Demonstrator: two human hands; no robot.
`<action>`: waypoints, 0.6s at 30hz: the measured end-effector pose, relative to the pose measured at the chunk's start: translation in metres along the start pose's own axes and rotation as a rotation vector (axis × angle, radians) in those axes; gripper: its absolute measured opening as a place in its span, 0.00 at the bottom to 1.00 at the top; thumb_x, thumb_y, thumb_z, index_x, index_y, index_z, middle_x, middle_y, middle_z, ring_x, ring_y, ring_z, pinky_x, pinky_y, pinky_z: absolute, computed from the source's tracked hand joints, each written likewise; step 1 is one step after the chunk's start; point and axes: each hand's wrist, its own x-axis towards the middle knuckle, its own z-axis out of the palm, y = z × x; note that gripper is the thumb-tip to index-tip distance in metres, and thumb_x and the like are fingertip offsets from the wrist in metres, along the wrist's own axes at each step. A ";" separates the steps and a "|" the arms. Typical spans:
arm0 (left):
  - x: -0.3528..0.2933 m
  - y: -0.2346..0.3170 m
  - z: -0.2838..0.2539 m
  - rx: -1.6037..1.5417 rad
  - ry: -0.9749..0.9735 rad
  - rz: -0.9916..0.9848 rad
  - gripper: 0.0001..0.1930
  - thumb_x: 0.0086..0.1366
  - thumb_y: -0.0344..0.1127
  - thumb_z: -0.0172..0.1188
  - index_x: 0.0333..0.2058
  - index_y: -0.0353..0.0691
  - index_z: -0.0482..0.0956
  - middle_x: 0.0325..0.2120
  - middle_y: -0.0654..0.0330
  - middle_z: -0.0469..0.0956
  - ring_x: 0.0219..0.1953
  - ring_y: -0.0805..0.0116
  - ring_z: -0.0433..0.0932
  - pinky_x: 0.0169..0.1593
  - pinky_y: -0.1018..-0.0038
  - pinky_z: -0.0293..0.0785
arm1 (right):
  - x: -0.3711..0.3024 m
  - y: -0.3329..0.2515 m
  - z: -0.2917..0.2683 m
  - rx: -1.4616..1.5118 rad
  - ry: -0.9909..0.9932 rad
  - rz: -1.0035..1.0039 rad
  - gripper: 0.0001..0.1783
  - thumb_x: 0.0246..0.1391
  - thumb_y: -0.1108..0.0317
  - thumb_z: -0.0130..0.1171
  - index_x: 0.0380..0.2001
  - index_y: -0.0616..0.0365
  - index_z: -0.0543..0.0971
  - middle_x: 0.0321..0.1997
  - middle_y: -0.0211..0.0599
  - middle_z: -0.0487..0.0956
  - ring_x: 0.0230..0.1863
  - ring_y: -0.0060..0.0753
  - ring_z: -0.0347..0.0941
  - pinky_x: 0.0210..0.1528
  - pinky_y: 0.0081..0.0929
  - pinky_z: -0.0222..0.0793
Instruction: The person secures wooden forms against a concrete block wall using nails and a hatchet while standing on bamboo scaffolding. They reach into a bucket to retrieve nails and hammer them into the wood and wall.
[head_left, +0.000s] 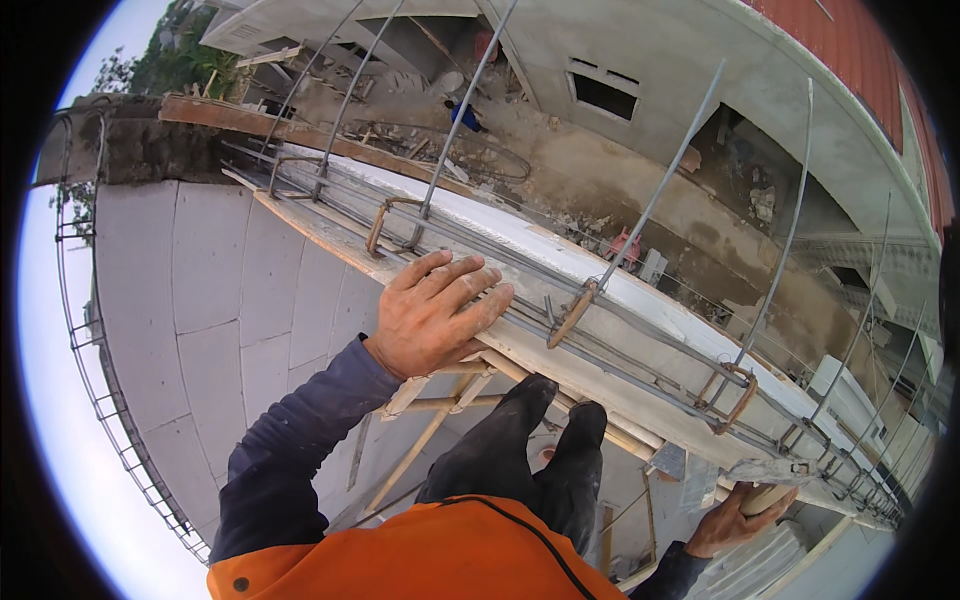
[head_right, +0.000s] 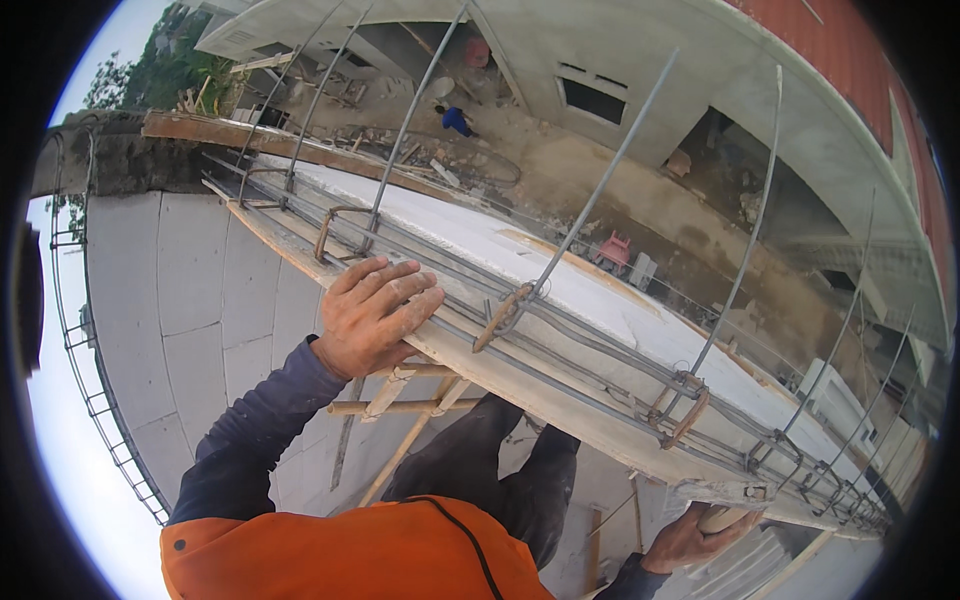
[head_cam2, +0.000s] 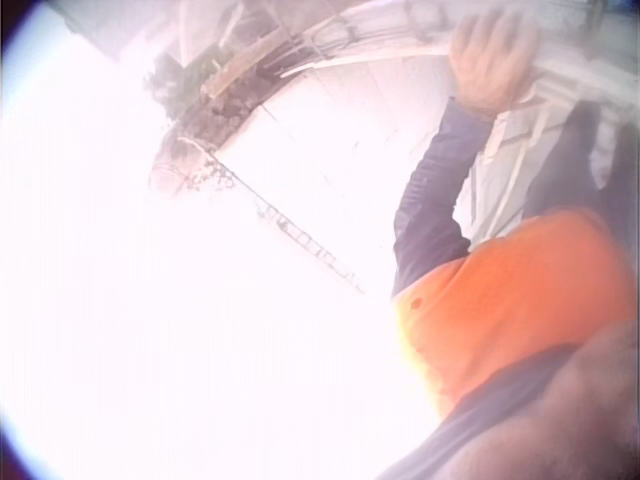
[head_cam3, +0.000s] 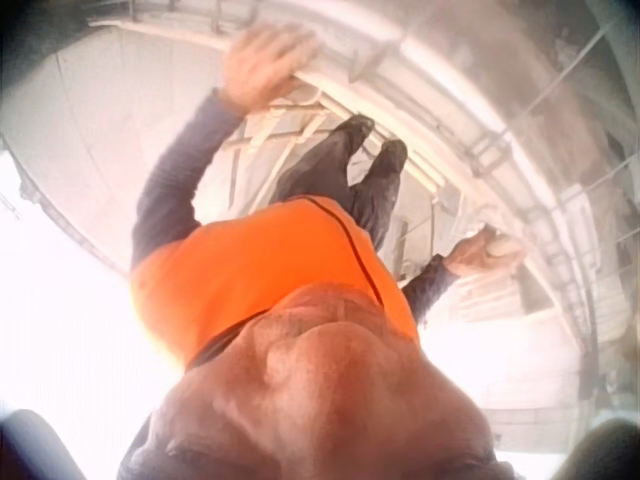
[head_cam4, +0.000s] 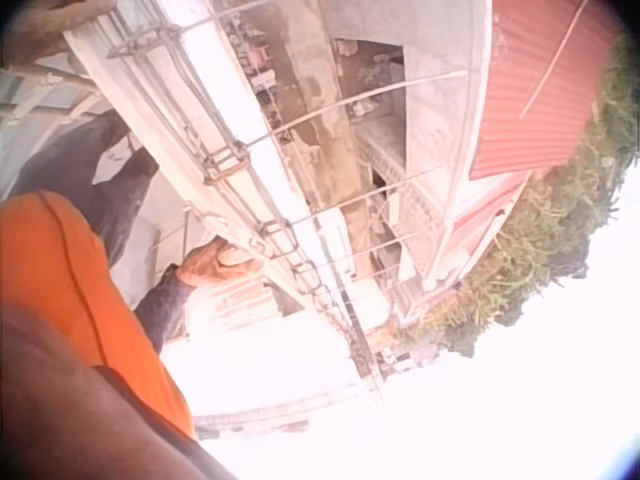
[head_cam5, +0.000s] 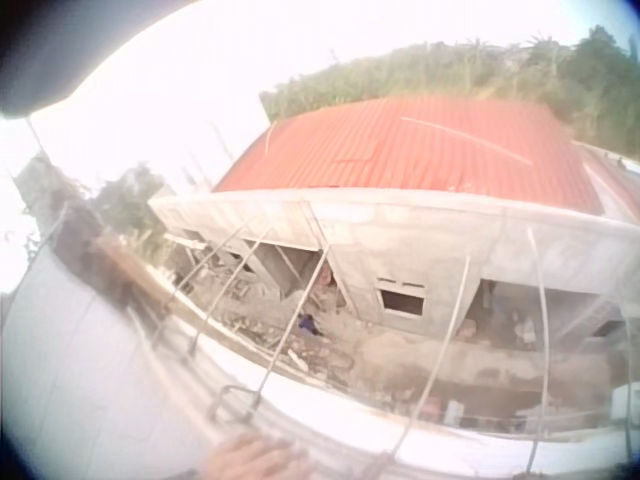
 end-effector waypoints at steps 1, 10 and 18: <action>0.000 0.000 0.000 0.005 0.001 0.004 0.28 0.55 0.50 0.74 0.55 0.52 0.84 0.51 0.64 0.86 0.56 0.63 0.85 0.64 0.60 0.74 | 0.001 -0.002 0.001 0.041 0.010 0.038 0.42 0.62 0.71 0.69 0.77 0.55 0.64 0.81 0.46 0.61 0.80 0.49 0.59 0.79 0.46 0.61; -0.006 0.001 0.002 -0.039 -0.028 -0.024 0.38 0.47 0.49 0.78 0.60 0.54 0.80 0.53 0.63 0.84 0.60 0.60 0.82 0.66 0.56 0.72 | 0.003 -0.008 0.000 0.017 0.011 -0.013 0.43 0.62 0.72 0.69 0.78 0.54 0.64 0.80 0.48 0.63 0.79 0.49 0.60 0.78 0.47 0.64; -0.006 0.002 0.001 -0.039 -0.023 -0.029 0.40 0.47 0.51 0.79 0.61 0.54 0.79 0.52 0.63 0.84 0.60 0.59 0.81 0.65 0.55 0.73 | 0.004 -0.005 -0.004 0.032 -0.031 0.024 0.43 0.61 0.71 0.69 0.77 0.56 0.64 0.80 0.49 0.63 0.80 0.48 0.60 0.79 0.47 0.62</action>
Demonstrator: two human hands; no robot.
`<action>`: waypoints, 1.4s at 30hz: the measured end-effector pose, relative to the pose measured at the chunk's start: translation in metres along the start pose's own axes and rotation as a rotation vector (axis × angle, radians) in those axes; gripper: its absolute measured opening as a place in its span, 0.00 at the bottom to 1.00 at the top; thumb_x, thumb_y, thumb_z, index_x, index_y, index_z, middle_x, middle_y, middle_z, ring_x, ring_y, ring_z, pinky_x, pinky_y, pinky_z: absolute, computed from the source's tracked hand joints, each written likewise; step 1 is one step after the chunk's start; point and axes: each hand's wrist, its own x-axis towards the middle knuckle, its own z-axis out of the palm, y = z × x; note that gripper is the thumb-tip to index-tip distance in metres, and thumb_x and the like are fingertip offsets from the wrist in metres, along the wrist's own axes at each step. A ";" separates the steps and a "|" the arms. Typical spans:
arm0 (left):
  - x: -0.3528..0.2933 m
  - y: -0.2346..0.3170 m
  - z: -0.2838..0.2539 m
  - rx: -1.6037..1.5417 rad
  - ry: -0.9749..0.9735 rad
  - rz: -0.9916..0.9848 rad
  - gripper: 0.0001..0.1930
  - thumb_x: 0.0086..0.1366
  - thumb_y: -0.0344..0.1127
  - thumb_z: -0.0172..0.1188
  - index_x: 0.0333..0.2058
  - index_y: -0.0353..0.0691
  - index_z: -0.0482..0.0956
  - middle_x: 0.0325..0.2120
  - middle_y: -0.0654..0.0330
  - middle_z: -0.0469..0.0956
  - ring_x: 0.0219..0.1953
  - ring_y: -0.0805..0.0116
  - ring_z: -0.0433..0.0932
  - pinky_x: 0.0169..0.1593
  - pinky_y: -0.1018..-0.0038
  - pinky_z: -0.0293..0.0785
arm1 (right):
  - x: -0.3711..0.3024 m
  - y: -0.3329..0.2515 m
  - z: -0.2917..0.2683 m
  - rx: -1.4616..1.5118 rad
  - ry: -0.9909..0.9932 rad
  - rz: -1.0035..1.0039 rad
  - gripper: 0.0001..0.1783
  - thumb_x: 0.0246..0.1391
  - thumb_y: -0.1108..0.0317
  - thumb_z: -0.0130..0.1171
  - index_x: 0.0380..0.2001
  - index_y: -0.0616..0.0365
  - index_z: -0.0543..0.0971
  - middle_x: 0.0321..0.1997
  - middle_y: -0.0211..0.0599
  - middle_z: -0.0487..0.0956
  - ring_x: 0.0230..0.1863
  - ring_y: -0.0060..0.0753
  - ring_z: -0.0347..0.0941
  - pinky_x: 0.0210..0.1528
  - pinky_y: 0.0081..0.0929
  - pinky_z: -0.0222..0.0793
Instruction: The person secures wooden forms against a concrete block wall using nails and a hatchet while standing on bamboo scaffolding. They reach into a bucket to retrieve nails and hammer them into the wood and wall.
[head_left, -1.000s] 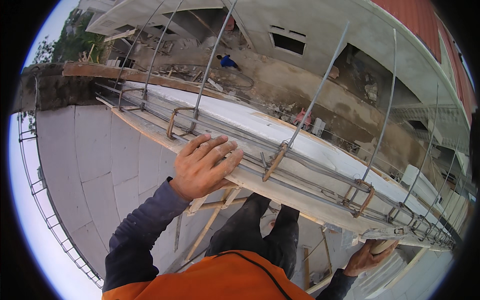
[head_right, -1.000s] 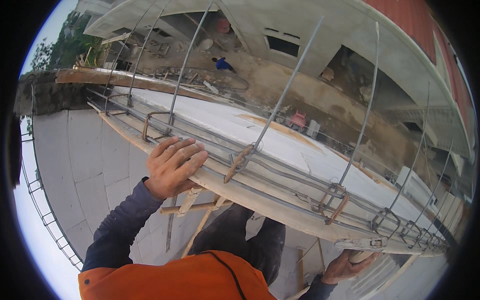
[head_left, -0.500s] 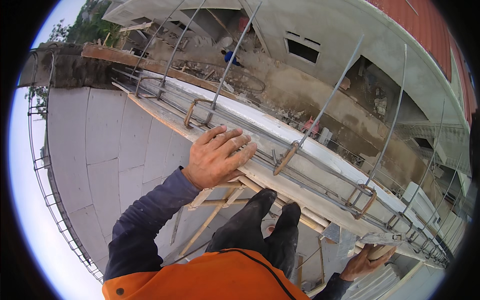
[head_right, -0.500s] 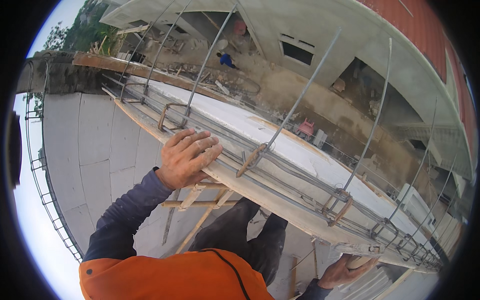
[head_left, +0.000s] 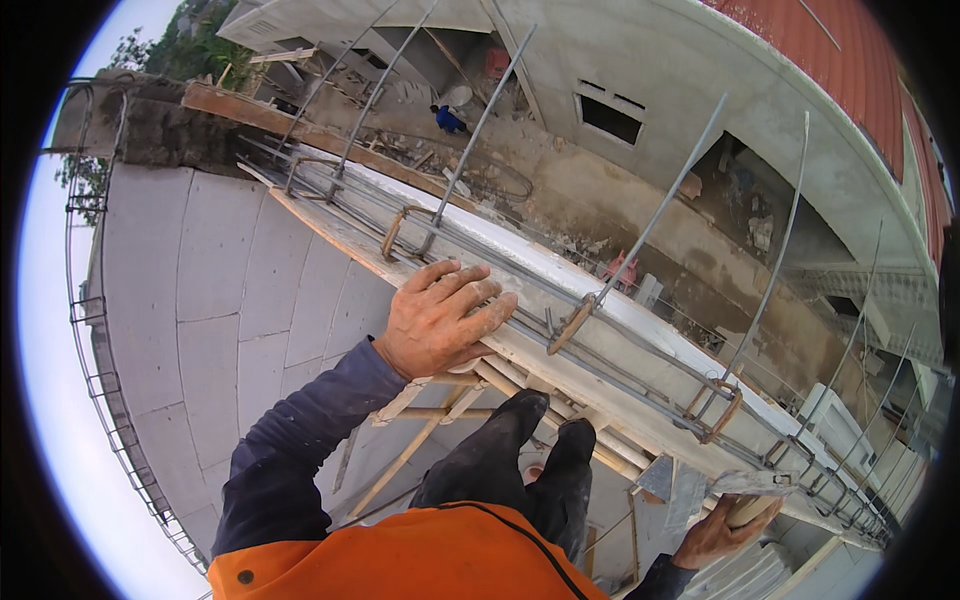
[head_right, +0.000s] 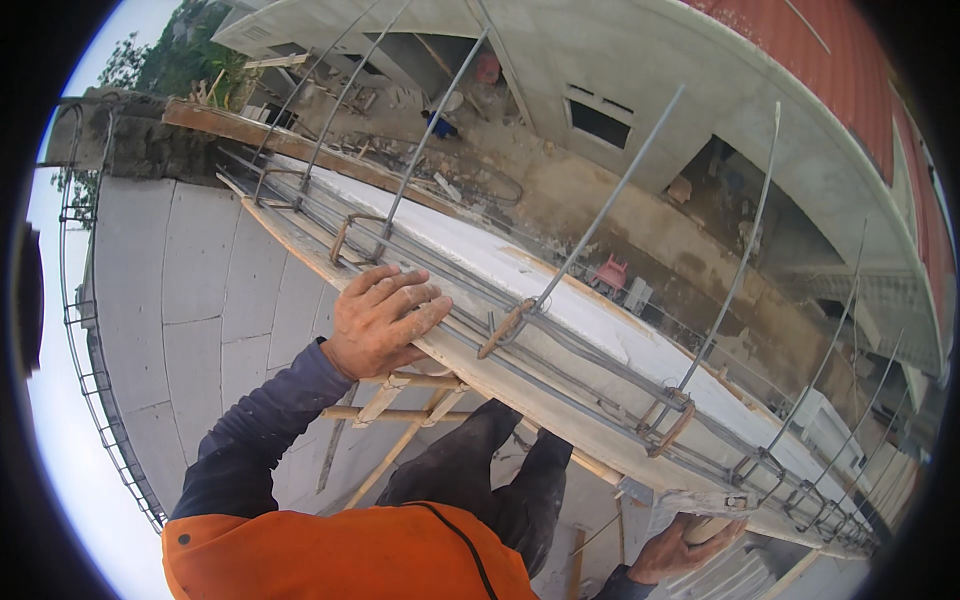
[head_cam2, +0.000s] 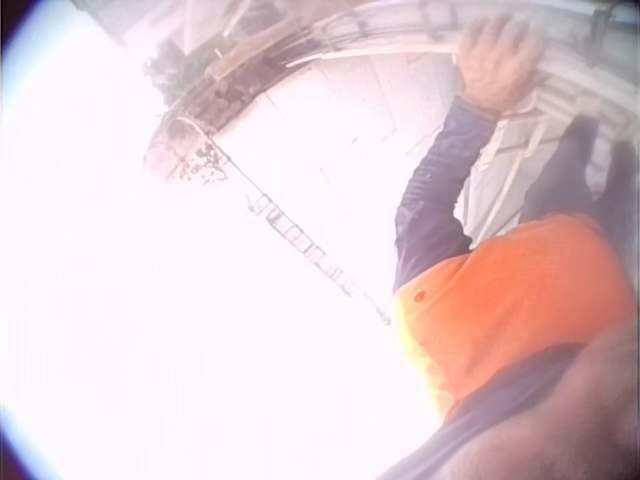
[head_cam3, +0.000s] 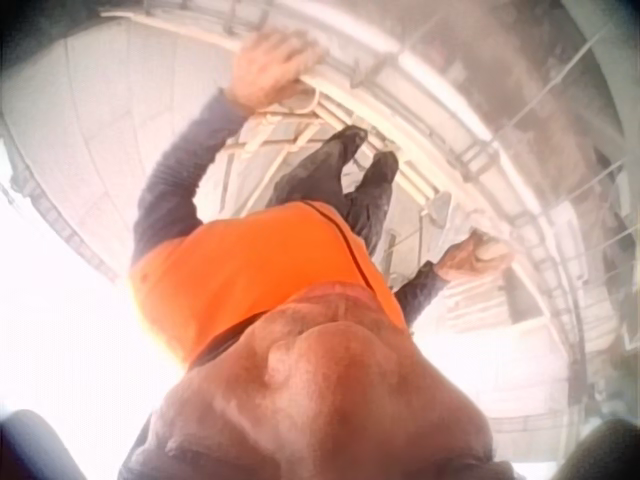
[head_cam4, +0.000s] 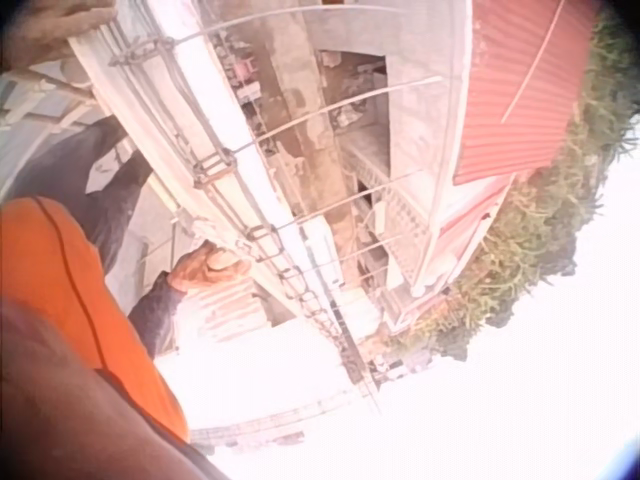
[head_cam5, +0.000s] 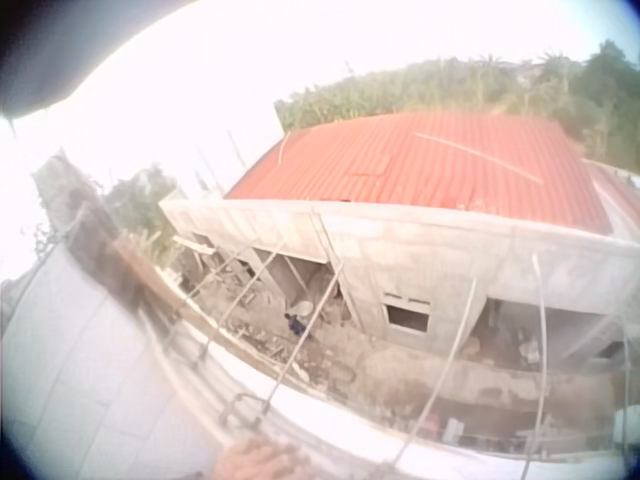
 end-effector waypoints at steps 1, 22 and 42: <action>0.000 0.001 0.000 -0.004 -0.004 -0.006 0.41 0.47 0.51 0.79 0.62 0.54 0.79 0.52 0.63 0.84 0.60 0.59 0.81 0.65 0.55 0.73 | 0.000 0.002 0.000 -0.011 0.000 -0.014 0.43 0.61 0.71 0.69 0.77 0.56 0.63 0.80 0.48 0.63 0.79 0.48 0.60 0.79 0.47 0.62; -0.001 0.002 -0.001 -0.036 -0.016 -0.032 0.41 0.44 0.51 0.79 0.61 0.53 0.79 0.55 0.64 0.83 0.63 0.59 0.79 0.69 0.54 0.70 | -0.001 -0.013 0.004 0.182 0.019 0.108 0.40 0.65 0.70 0.69 0.75 0.63 0.64 0.80 0.50 0.63 0.81 0.52 0.58 0.82 0.45 0.52; 0.000 0.001 -0.001 -0.032 -0.013 -0.030 0.44 0.39 0.47 0.81 0.60 0.54 0.80 0.55 0.64 0.83 0.62 0.60 0.81 0.70 0.54 0.71 | 0.003 -0.003 0.008 0.173 0.008 0.109 0.42 0.64 0.69 0.71 0.76 0.59 0.63 0.81 0.48 0.61 0.81 0.49 0.56 0.84 0.44 0.53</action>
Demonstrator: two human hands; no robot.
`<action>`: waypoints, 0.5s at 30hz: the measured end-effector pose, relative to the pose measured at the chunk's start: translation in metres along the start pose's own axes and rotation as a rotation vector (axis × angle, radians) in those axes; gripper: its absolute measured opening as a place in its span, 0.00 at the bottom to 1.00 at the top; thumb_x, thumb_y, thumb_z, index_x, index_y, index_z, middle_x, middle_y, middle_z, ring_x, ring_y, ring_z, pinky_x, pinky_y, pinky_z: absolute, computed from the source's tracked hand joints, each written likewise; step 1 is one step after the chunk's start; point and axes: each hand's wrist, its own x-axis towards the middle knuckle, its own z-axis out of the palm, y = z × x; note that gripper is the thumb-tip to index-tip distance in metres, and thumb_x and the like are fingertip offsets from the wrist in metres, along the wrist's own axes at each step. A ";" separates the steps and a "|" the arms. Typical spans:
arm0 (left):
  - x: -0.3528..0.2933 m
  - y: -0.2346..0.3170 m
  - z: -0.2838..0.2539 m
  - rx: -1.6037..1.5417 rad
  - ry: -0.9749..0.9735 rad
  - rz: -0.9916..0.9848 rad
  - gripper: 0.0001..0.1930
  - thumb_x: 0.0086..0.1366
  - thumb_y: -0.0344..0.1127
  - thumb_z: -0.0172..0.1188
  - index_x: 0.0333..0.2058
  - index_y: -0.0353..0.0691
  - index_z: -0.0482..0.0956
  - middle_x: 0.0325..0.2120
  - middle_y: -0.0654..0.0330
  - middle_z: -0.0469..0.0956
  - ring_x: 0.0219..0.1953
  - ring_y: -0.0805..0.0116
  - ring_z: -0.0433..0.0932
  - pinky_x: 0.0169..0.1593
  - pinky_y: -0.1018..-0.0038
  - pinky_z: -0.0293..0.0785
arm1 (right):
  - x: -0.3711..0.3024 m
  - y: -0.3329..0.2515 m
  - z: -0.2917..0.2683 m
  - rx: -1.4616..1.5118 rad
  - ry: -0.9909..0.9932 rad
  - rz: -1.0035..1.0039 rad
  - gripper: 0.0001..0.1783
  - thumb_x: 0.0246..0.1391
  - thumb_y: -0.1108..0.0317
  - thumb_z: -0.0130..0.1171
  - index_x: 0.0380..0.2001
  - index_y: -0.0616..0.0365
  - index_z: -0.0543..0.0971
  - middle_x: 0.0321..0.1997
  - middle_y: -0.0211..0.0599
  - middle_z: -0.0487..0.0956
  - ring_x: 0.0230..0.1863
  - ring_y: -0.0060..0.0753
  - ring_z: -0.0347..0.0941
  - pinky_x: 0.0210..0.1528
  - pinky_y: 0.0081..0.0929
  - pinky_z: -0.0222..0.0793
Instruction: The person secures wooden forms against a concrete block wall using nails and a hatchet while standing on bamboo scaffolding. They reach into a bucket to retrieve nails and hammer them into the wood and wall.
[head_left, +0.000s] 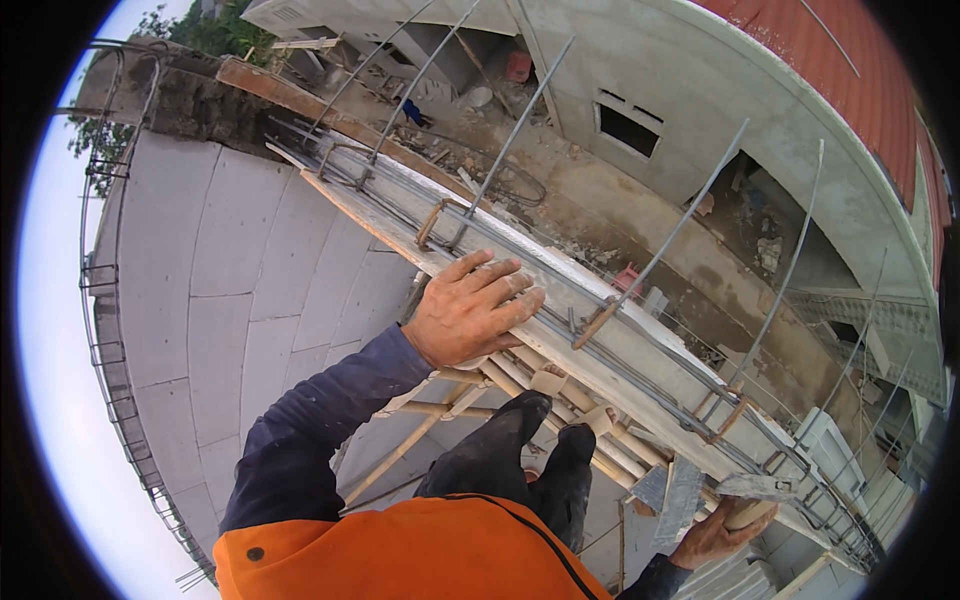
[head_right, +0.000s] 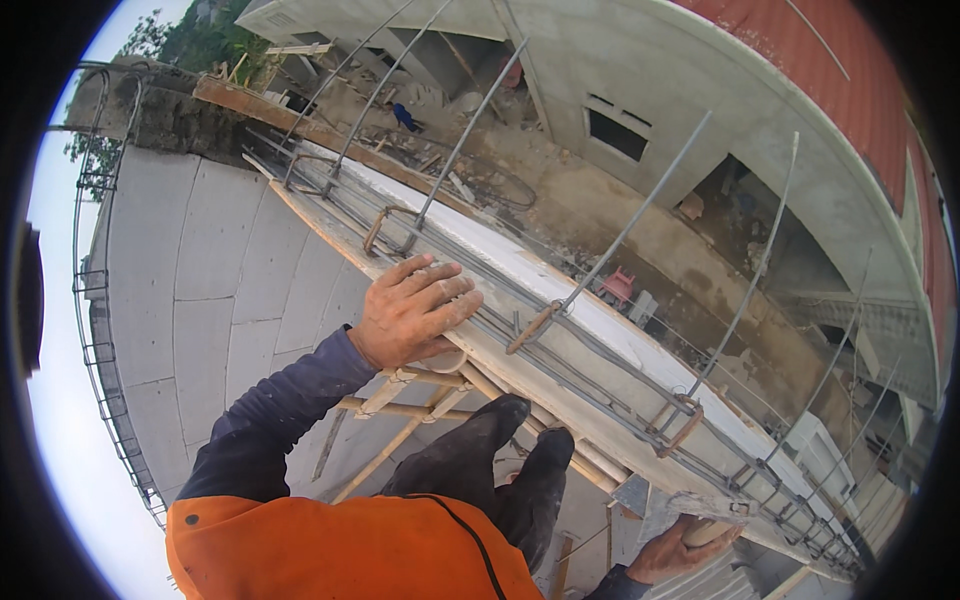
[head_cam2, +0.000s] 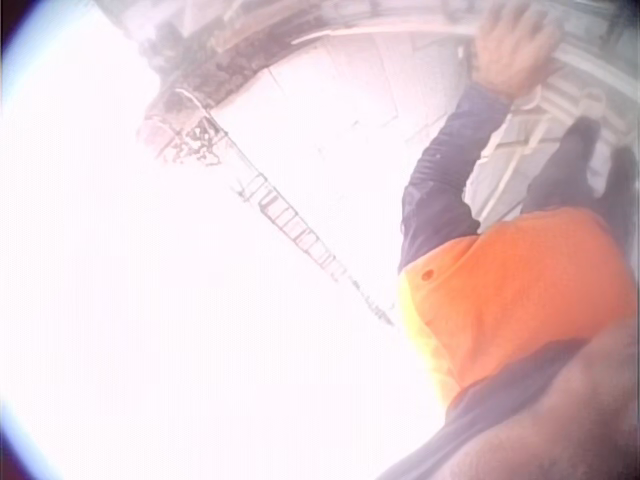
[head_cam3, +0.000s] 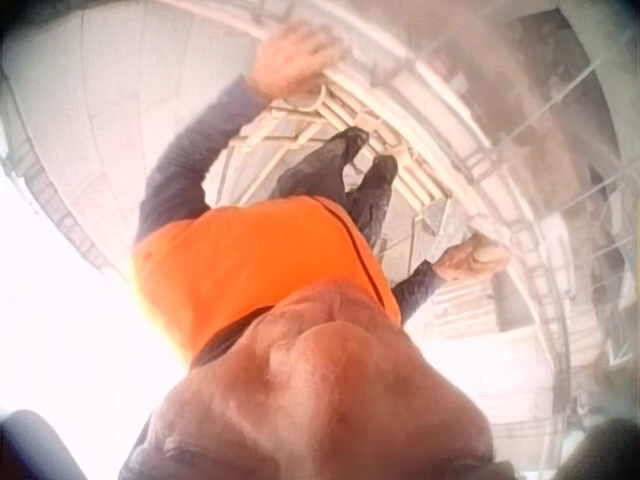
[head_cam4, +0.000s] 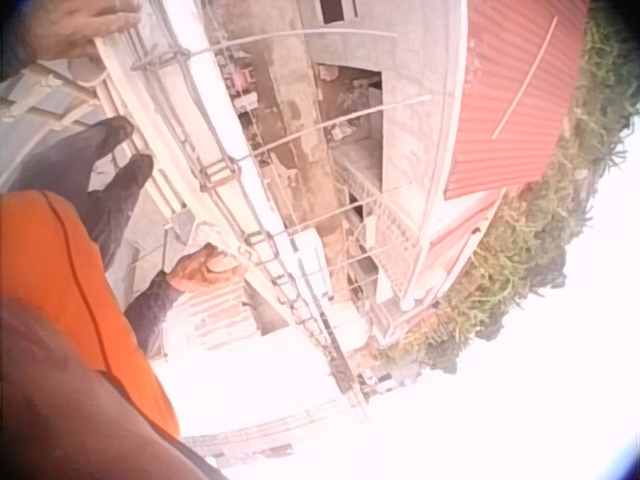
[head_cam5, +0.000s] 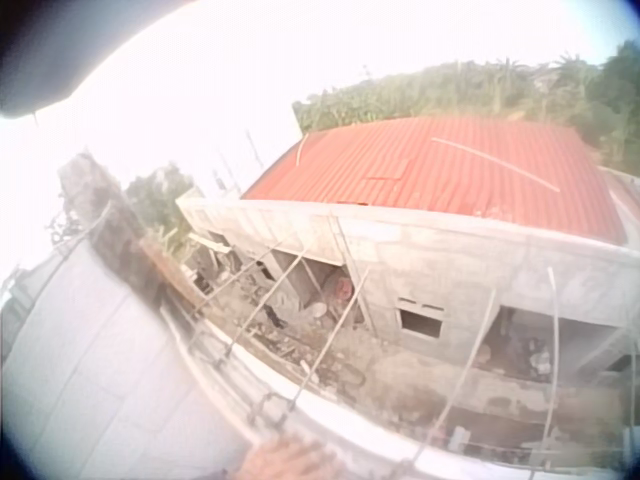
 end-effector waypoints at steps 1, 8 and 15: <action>0.001 0.000 -0.001 0.000 -0.002 0.004 0.44 0.39 0.47 0.80 0.60 0.54 0.80 0.55 0.64 0.83 0.62 0.60 0.81 0.70 0.54 0.71 | 0.001 0.005 0.001 0.038 0.004 -0.020 0.43 0.64 0.68 0.71 0.77 0.58 0.62 0.81 0.47 0.62 0.80 0.48 0.59 0.81 0.43 0.58; -0.003 0.000 0.004 0.006 0.017 0.006 0.43 0.40 0.48 0.79 0.60 0.54 0.80 0.55 0.65 0.84 0.61 0.60 0.81 0.70 0.55 0.71 | 0.003 0.017 0.002 -0.050 0.022 -0.129 0.44 0.64 0.65 0.71 0.78 0.56 0.62 0.80 0.47 0.63 0.77 0.46 0.64 0.77 0.43 0.68; -0.013 -0.005 -0.002 0.000 0.023 -0.002 0.40 0.42 0.46 0.79 0.60 0.53 0.80 0.54 0.64 0.84 0.61 0.60 0.81 0.68 0.55 0.73 | -0.010 -0.007 0.002 0.022 -0.010 -0.052 0.39 0.64 0.71 0.70 0.75 0.59 0.65 0.78 0.48 0.64 0.80 0.52 0.58 0.82 0.47 0.57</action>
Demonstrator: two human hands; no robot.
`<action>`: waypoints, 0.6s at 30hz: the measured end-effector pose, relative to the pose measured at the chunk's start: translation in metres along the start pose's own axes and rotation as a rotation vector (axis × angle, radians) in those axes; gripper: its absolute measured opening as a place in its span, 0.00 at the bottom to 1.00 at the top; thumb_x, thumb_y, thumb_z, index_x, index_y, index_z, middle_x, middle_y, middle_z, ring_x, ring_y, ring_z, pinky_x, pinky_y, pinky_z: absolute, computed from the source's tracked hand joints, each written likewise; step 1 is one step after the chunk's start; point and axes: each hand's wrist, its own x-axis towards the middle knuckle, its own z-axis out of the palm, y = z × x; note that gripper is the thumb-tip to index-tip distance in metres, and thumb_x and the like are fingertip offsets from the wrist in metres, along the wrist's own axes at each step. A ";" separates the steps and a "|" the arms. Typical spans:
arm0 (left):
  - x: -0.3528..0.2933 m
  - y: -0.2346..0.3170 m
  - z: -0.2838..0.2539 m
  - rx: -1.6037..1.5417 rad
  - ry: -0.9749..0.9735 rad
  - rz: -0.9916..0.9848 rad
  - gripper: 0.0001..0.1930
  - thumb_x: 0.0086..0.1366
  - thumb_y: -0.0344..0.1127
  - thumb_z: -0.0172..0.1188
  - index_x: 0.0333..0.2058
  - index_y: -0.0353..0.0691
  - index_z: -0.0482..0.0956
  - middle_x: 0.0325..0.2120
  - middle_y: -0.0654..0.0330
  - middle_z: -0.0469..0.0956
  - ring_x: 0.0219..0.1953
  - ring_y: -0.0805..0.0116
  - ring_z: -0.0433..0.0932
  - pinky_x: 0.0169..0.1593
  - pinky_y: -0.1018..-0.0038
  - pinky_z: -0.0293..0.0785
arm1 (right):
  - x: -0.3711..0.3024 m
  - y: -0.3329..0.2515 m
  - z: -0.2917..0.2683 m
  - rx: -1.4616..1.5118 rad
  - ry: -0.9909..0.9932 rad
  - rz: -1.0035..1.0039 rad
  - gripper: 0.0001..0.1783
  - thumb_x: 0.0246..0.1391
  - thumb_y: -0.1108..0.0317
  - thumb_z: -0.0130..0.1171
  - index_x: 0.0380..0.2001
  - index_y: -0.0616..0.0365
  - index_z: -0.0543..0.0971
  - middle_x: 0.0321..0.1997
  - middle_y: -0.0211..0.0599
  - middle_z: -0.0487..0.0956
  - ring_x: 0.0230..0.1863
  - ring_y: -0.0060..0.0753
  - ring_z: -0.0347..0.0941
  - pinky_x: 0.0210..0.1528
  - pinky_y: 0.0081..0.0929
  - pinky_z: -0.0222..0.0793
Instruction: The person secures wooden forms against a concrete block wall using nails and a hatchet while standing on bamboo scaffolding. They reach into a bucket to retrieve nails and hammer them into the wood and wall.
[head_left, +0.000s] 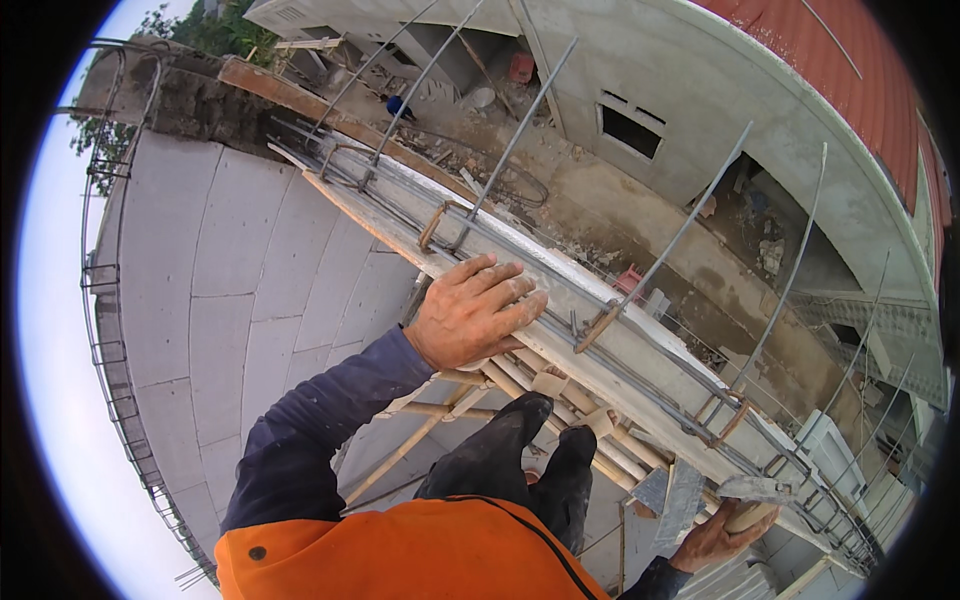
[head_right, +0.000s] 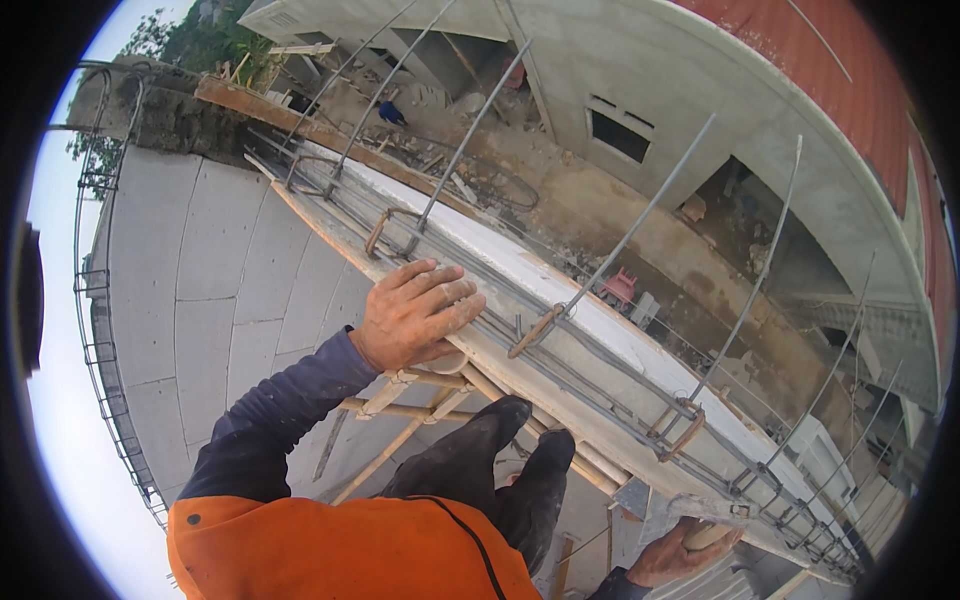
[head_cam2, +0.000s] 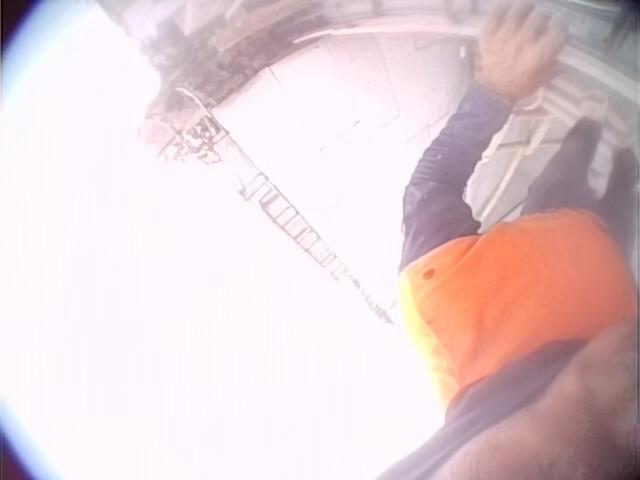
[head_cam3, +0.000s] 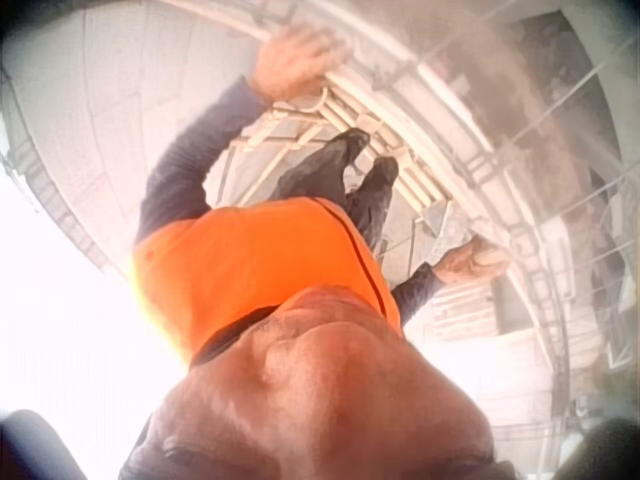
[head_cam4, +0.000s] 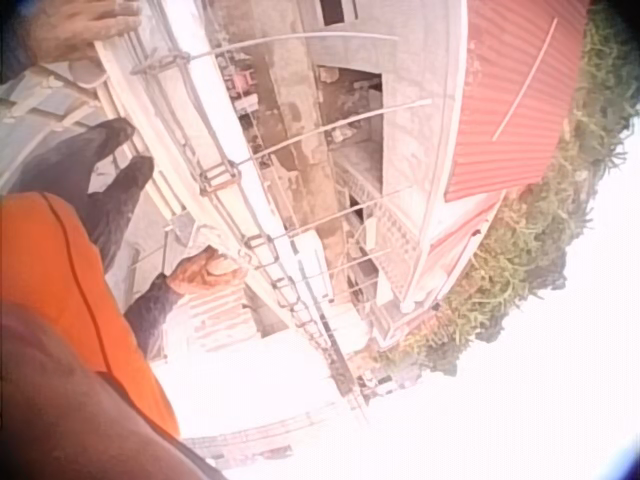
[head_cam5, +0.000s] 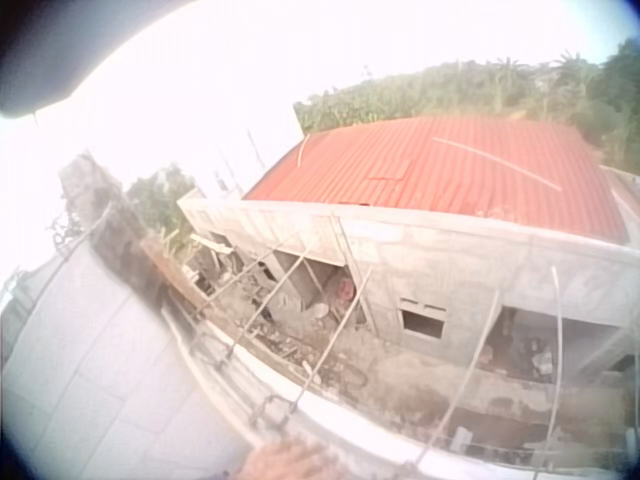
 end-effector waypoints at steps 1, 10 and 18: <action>0.005 -0.001 -0.003 -0.004 -0.010 0.010 0.40 0.43 0.46 0.79 0.60 0.53 0.80 0.54 0.63 0.84 0.61 0.59 0.81 0.67 0.55 0.73 | 0.000 -0.003 -0.001 -0.021 -0.003 -0.001 0.39 0.63 0.71 0.70 0.74 0.59 0.66 0.78 0.48 0.65 0.80 0.52 0.58 0.82 0.48 0.57; 0.006 0.000 0.013 -0.025 0.003 0.020 0.40 0.44 0.39 0.84 0.60 0.47 0.81 0.53 0.58 0.84 0.60 0.53 0.81 0.64 0.53 0.72 | 0.041 -0.045 -0.003 -0.169 -0.072 -0.333 0.22 0.48 0.70 0.78 0.39 0.57 0.73 0.73 0.47 0.74 0.76 0.63 0.64 0.71 0.51 0.68; 0.015 0.019 0.013 0.045 0.017 0.047 0.37 0.51 0.41 0.82 0.61 0.46 0.80 0.53 0.57 0.84 0.61 0.52 0.79 0.65 0.53 0.69 | 0.027 -0.026 -0.034 -0.147 -0.019 -0.213 0.23 0.43 0.68 0.78 0.41 0.55 0.77 0.73 0.35 0.74 0.78 0.46 0.63 0.63 0.42 0.79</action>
